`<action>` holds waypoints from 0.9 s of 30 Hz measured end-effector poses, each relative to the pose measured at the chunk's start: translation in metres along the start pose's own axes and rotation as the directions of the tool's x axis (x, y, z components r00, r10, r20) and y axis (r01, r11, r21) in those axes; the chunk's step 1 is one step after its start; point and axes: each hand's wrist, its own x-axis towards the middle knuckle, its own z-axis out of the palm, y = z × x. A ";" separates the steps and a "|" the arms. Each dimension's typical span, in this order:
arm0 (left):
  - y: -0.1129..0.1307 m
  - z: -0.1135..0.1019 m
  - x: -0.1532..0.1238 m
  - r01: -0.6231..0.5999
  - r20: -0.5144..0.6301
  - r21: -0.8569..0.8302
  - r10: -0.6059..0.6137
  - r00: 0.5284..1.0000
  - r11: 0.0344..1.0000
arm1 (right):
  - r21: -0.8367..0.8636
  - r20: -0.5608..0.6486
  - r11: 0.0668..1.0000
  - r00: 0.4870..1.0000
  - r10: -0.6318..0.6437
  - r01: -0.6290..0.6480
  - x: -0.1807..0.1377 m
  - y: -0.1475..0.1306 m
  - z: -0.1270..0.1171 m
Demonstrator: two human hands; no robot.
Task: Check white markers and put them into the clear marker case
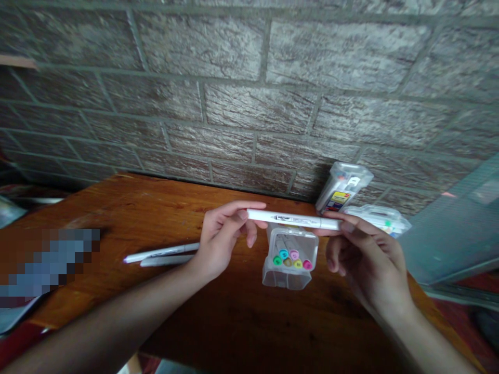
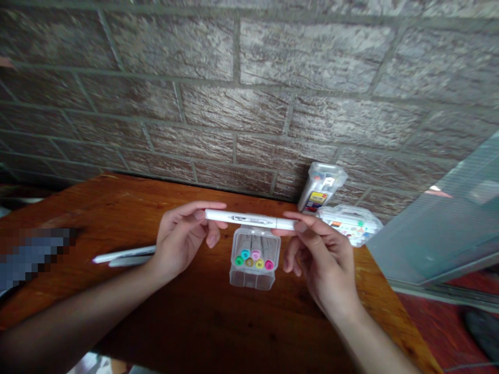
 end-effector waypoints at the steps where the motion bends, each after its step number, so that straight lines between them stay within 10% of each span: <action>1: 0.000 0.000 0.000 0.001 0.002 -0.004 -0.001 1.000 1.000 | 0.006 0.002 1.000 1.000 0.002 -0.002 0.000 0.000 0.000; 27: -0.002 -0.002 0.001 -0.007 0.005 -0.032 0.007 1.000 0.999 | 0.055 0.066 0.998 0.998 -0.025 0.021 -0.003 0.006 -0.005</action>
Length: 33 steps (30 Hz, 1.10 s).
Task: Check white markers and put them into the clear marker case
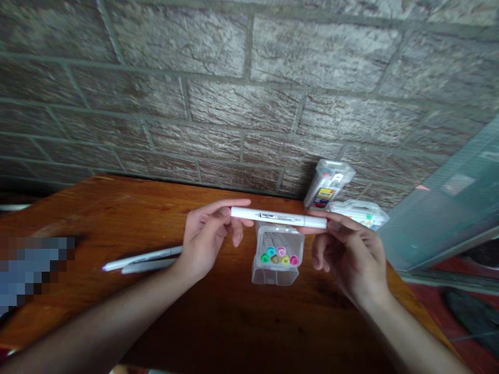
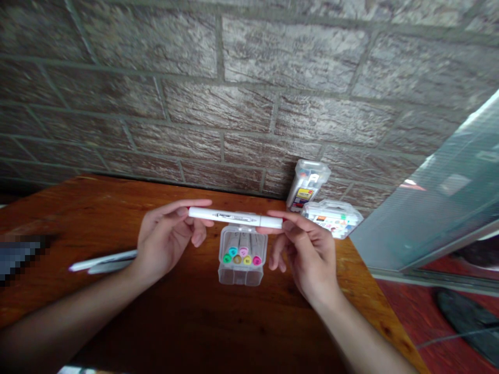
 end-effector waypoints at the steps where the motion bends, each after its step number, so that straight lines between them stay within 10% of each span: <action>1: 0.000 0.000 0.000 0.001 0.001 -0.001 -0.001 1.000 1.000 | 0.000 -0.002 1.000 1.000 0.001 -0.001 0.000 0.000 0.000; 33: 0.001 0.000 0.000 0.014 -0.009 0.032 -0.014 1.000 0.999 | -0.035 -0.009 0.999 1.000 0.002 -0.003 0.000 -0.001 0.000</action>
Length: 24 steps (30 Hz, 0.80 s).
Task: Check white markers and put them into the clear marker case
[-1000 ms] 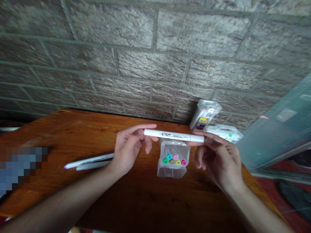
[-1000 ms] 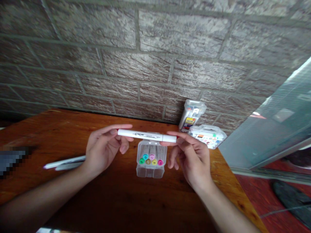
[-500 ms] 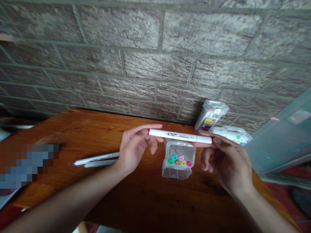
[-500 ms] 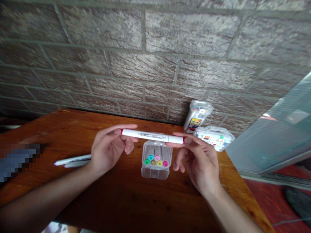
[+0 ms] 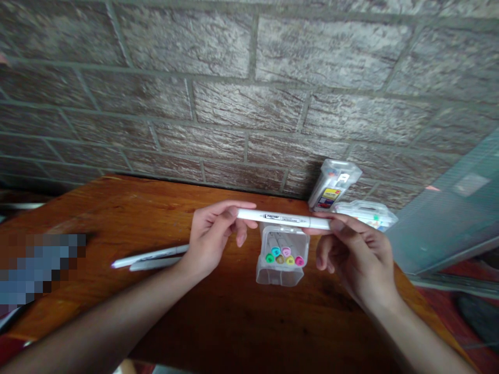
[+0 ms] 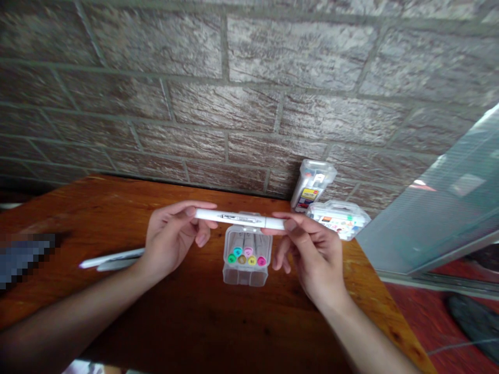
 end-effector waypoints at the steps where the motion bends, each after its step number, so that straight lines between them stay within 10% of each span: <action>1: 0.001 0.000 0.000 0.004 -0.001 -0.006 -0.004 1.000 1.000 | 0.004 -0.004 1.000 1.000 0.002 -0.002 0.000 -0.001 0.000; 24: 0.005 0.001 0.000 0.069 0.056 -0.153 -0.061 0.997 0.986 | 0.044 -0.012 0.997 0.998 0.058 -0.058 0.001 -0.005 0.002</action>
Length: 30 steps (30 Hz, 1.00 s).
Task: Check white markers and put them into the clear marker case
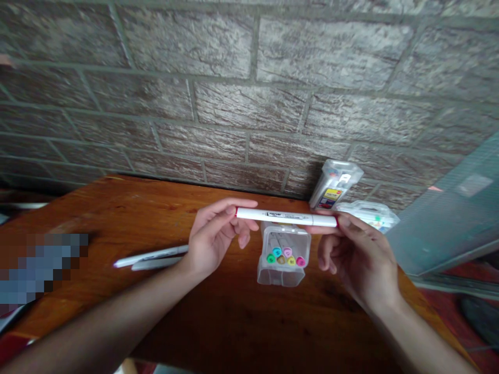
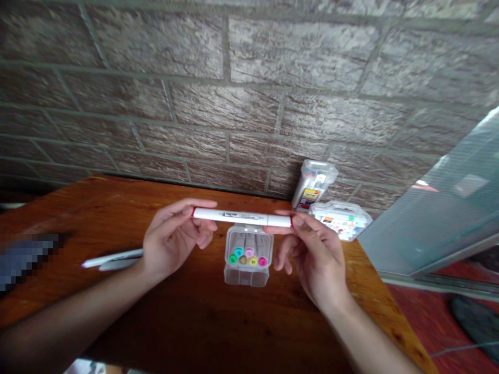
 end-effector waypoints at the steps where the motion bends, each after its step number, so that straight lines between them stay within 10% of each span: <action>1: 0.000 0.000 0.000 -0.008 0.000 0.008 0.008 1.000 1.000 | -0.007 -0.001 1.000 1.000 -0.003 0.003 0.000 0.000 0.000; 30: 0.000 0.012 -0.003 -0.176 0.002 0.491 0.201 0.980 0.853 | -0.354 0.014 0.904 0.968 -0.252 0.241 -0.007 0.006 0.001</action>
